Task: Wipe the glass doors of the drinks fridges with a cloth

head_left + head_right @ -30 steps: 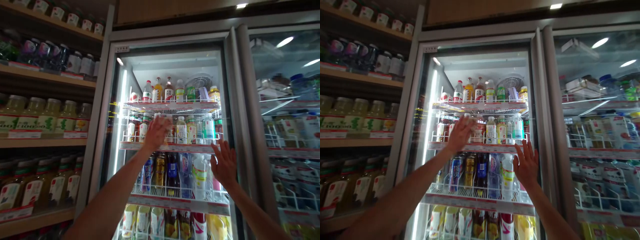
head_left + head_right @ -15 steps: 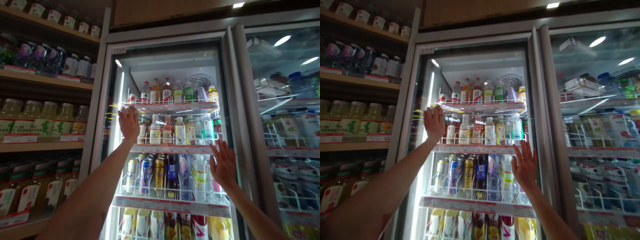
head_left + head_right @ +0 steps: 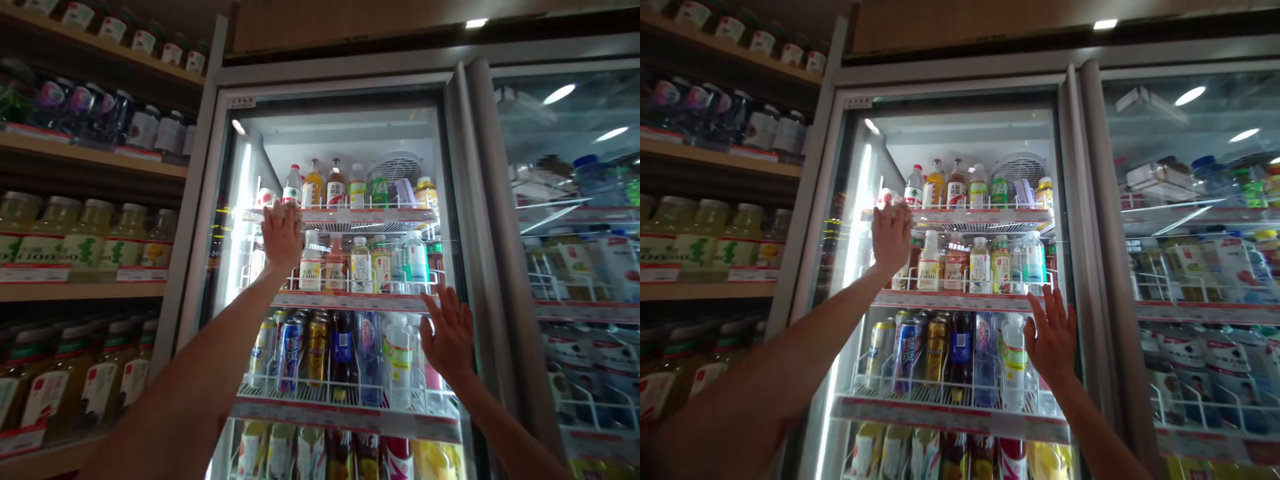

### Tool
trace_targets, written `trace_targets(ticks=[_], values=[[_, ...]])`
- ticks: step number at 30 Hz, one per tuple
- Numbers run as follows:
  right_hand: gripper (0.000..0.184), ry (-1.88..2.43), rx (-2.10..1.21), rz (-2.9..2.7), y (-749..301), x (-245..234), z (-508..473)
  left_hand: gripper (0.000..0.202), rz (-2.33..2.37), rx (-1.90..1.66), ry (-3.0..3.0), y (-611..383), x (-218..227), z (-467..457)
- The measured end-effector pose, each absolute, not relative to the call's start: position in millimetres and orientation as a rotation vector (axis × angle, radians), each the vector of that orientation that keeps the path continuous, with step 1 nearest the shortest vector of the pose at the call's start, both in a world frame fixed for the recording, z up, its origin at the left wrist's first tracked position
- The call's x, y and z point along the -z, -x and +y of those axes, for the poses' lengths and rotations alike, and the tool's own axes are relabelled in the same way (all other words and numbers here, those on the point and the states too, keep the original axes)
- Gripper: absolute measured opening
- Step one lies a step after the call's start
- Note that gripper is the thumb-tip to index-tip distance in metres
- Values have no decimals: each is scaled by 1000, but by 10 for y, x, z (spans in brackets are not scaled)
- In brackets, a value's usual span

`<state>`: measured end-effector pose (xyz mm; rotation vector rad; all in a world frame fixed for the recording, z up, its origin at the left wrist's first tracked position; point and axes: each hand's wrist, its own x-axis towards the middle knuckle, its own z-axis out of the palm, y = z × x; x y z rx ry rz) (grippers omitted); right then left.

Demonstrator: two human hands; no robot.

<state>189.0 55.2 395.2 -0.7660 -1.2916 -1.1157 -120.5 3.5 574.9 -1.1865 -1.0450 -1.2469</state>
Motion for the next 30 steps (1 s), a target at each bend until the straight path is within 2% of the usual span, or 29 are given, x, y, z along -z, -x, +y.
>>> trace_targets(ticks=[5,8,12,16,18,20,23,26,30], values=[[56,770,1129,-1302,-1912,-3911,544,41,-757,768,1546,892,-5492,110],[58,772,1141,-1315,-1930,-3967,526,40,-915,1035,1376,1322,-5560,37],[55,781,1172,-1388,-1888,-4322,491,44,-1077,1384,1044,1802,-5608,-36],[53,873,1118,-1391,-1789,-4667,508,43,-970,1216,1203,1321,-5298,60],[56,870,1105,-1406,-1764,-4707,535,42,-835,980,1400,1080,-5173,101],[57,846,1106,-1410,-1764,-4687,560,41,-794,893,1462,1116,-5171,83],[55,825,1113,-1388,-1774,-4640,582,37,-951,1166,1236,1641,-5324,-49],[52,825,1124,-1362,-1765,-4634,581,43,-1043,1406,973,2071,-5408,-148],[47,832,1136,-1346,-1758,-4654,558,41,-958,1336,1075,1735,-5177,-62]])
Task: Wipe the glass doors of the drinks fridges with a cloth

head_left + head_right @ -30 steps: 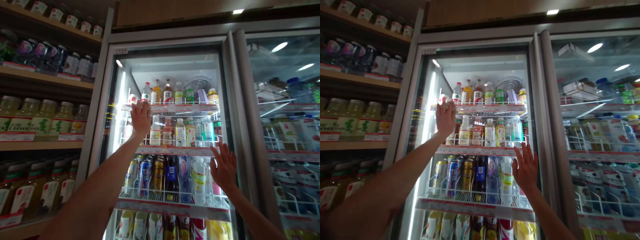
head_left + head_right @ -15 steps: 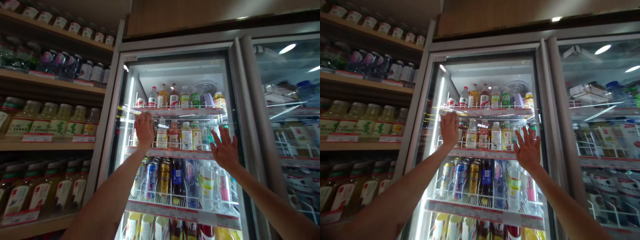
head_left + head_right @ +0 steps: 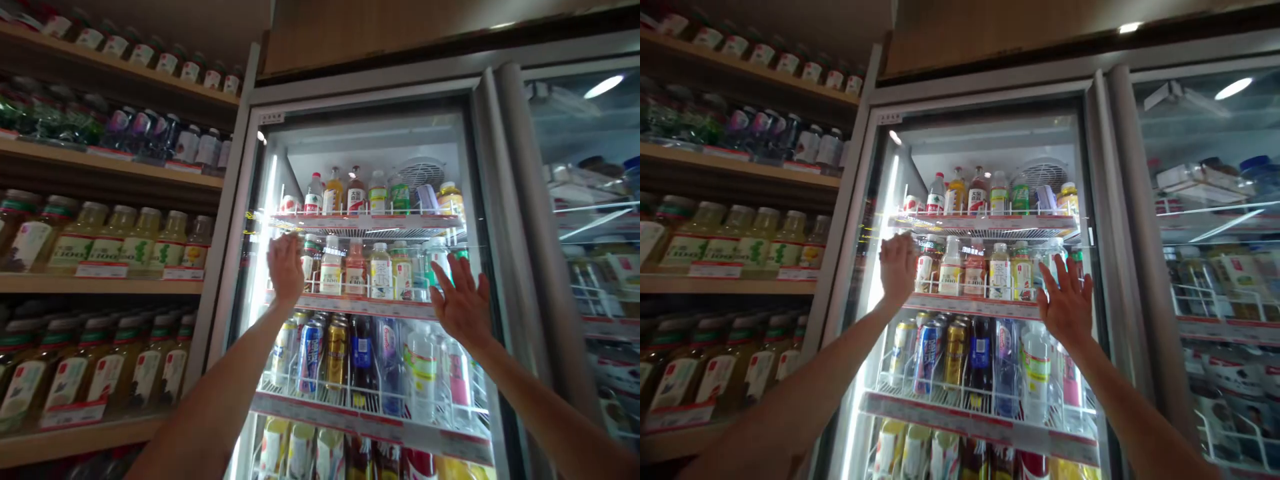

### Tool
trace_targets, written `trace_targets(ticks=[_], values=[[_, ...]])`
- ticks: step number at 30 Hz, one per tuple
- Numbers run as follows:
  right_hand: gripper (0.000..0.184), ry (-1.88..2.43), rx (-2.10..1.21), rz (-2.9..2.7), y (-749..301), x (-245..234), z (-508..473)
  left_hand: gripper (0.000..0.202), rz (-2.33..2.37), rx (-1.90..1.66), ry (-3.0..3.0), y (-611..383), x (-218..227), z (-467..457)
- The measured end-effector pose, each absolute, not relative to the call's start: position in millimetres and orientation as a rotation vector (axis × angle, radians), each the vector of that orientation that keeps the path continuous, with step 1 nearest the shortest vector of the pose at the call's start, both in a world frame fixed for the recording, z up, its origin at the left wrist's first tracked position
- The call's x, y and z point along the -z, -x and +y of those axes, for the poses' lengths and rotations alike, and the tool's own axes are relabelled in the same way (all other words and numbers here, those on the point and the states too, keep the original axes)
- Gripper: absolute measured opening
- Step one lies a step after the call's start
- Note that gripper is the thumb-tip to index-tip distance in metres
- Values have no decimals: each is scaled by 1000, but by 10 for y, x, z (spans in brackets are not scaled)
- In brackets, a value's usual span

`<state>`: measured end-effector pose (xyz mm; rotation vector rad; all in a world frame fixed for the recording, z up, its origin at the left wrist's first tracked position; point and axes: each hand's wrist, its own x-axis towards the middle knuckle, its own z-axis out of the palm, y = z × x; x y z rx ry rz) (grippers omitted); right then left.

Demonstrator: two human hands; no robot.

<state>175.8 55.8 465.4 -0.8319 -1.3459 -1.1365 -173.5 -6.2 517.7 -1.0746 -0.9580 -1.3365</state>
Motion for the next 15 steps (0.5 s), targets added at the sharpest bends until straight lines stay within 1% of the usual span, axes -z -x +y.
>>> trace_targets(ticks=[3,5,6,9,10,11,12,15], values=[[45,839,1128,-1352,-1767,-4656,542,39,-800,956,1465,1365,-5003,-15],[44,830,1122,-1349,-1770,-4654,537,39,-735,797,1613,1327,-5013,-42],[44,823,1123,-1347,-1770,-4653,536,39,-763,842,1593,1350,-5049,-58],[43,810,1125,-1338,-1765,-4653,543,41,-984,1252,1279,1329,-5141,-55],[43,811,1123,-1340,-1765,-4654,547,42,-1018,1314,1222,1248,-5134,-31],[44,812,1120,-1339,-1767,-4655,551,42,-1009,1292,1240,1135,-5104,-1],[44,812,1118,-1338,-1769,-4655,554,42,-953,1192,1328,1013,-5059,31],[44,809,1113,-1346,-1776,-4654,561,41,-694,792,1594,827,-4947,90]])
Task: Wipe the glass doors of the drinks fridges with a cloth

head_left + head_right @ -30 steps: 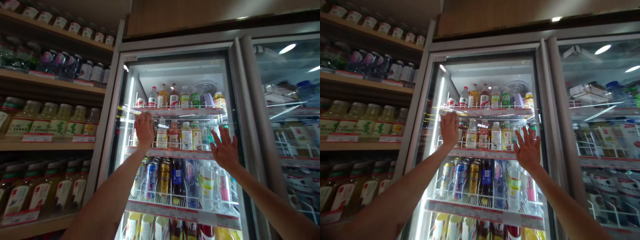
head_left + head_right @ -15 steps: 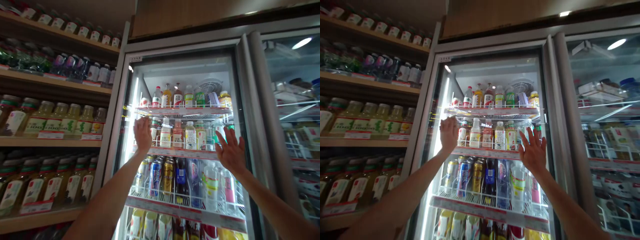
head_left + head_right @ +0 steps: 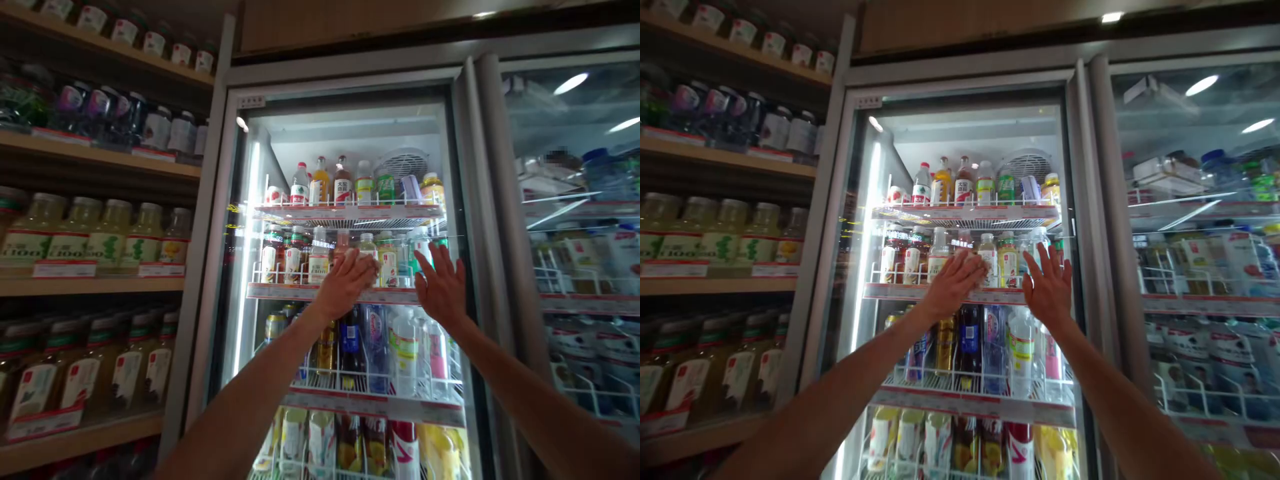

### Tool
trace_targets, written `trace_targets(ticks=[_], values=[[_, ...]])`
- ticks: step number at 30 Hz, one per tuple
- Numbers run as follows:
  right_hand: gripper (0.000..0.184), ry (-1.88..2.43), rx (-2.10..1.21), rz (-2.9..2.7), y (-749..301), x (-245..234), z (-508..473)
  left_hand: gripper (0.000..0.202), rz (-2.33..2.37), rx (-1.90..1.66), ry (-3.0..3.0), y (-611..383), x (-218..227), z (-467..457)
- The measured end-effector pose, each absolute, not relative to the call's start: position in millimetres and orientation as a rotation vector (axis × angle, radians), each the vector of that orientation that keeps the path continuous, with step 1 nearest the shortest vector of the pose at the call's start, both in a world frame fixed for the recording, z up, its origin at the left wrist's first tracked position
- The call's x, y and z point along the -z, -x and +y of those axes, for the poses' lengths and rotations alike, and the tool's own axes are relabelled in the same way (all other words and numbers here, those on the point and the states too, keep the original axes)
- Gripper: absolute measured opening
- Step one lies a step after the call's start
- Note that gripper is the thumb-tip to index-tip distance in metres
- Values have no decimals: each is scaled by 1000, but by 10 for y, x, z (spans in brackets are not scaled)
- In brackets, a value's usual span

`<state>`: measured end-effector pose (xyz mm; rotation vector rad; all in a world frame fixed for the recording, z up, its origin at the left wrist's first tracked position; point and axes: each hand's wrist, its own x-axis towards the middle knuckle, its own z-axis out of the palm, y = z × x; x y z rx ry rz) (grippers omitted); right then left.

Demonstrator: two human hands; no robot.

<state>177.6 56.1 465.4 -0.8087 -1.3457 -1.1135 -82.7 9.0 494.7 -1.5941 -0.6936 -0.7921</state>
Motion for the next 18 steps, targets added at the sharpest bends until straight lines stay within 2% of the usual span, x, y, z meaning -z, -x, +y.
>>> trace_targets(ticks=[2,5,7,11,13,18], values=[[45,806,1102,-1351,-1773,-4653,560,42,-681,795,1564,962,-4975,79],[47,815,1092,-1354,-1758,-4656,554,43,-905,1196,1241,1249,-5091,44],[47,826,1090,-1352,-1752,-4657,551,44,-965,1323,1136,1235,-5080,51],[48,829,1071,-1363,-1764,-4658,550,43,-720,896,1523,920,-4831,88],[48,828,1060,-1371,-1770,-4659,549,42,-697,798,1577,973,-4777,67],[48,835,1068,-1367,-1765,-4664,538,44,-1000,1321,1125,1353,-4883,-10]])
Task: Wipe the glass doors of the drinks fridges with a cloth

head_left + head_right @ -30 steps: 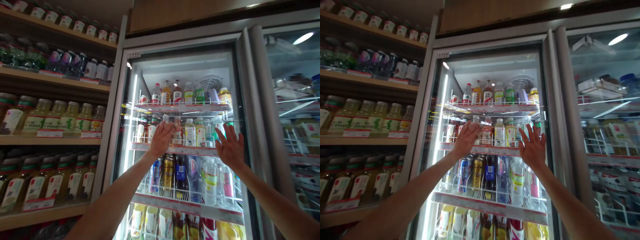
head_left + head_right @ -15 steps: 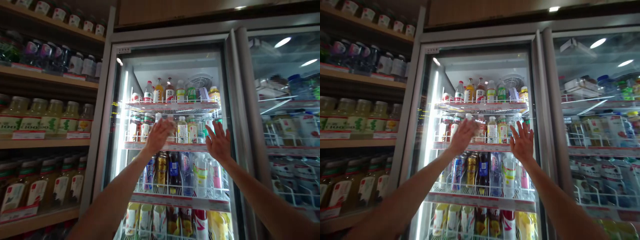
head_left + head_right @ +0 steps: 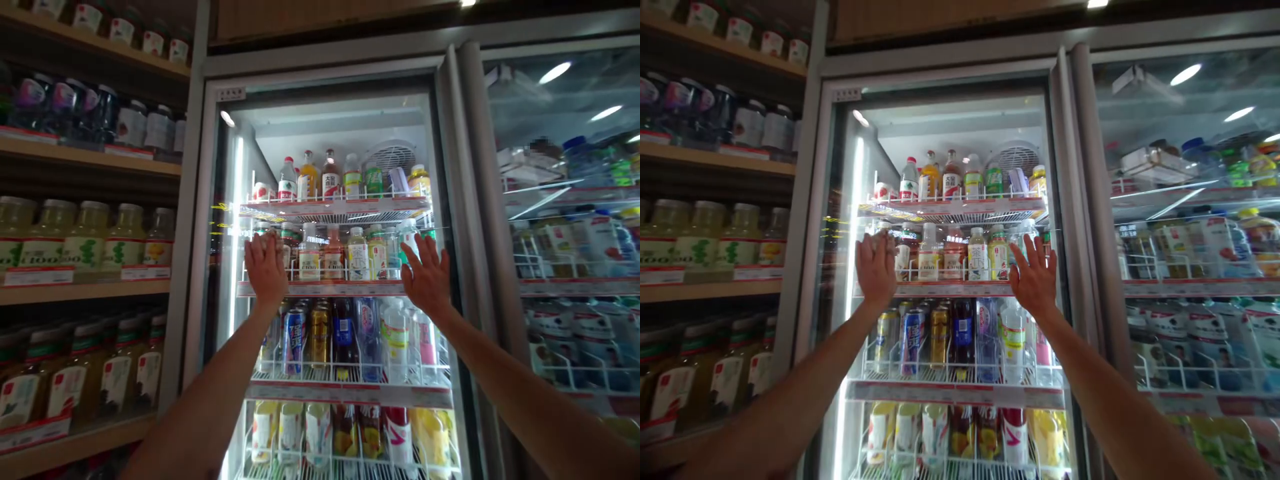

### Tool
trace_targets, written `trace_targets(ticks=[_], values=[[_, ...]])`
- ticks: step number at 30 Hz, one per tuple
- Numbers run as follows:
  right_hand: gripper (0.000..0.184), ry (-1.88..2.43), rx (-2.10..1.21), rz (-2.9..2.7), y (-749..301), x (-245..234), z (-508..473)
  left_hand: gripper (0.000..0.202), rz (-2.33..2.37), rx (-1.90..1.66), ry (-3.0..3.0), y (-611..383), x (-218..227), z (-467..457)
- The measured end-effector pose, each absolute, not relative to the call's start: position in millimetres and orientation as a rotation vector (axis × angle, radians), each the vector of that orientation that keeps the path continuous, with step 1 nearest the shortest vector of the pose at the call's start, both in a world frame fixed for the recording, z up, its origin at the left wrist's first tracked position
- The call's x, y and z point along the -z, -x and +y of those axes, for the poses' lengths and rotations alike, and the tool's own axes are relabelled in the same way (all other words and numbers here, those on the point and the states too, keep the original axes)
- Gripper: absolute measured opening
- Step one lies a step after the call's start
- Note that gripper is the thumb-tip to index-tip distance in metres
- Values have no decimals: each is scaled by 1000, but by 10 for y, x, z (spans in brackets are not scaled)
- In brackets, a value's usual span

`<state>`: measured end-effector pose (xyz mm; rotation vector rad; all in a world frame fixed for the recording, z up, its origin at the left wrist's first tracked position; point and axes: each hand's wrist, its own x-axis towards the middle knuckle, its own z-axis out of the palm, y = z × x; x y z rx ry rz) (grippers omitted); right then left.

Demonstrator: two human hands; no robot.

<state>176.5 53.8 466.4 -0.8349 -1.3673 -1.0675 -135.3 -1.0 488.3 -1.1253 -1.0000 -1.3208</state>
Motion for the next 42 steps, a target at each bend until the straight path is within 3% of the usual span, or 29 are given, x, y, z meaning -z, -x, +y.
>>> trace_targets(ticks=[7,14,20,26,32,38,42], values=[[46,804,1060,-1368,-1787,-4654,550,41,-684,803,1586,907,-4550,58],[45,831,1078,-1360,-1778,-4663,532,47,-1011,1388,1120,1450,-4764,-31],[43,808,1059,-1353,-1793,-4661,555,44,-824,892,1578,1199,-4458,-14],[48,803,1033,-1369,-1777,-4661,553,46,-1036,1470,1052,1687,-4526,-126],[44,787,1039,-1366,-1803,-4657,553,41,-852,962,1563,1305,-4291,-60],[44,766,1028,-1359,-1787,-4663,561,45,-1050,1411,988,1743,-4284,-123],[41,758,1039,-1343,-1786,-4664,555,46,-880,1061,1383,1331,-4065,-92]])
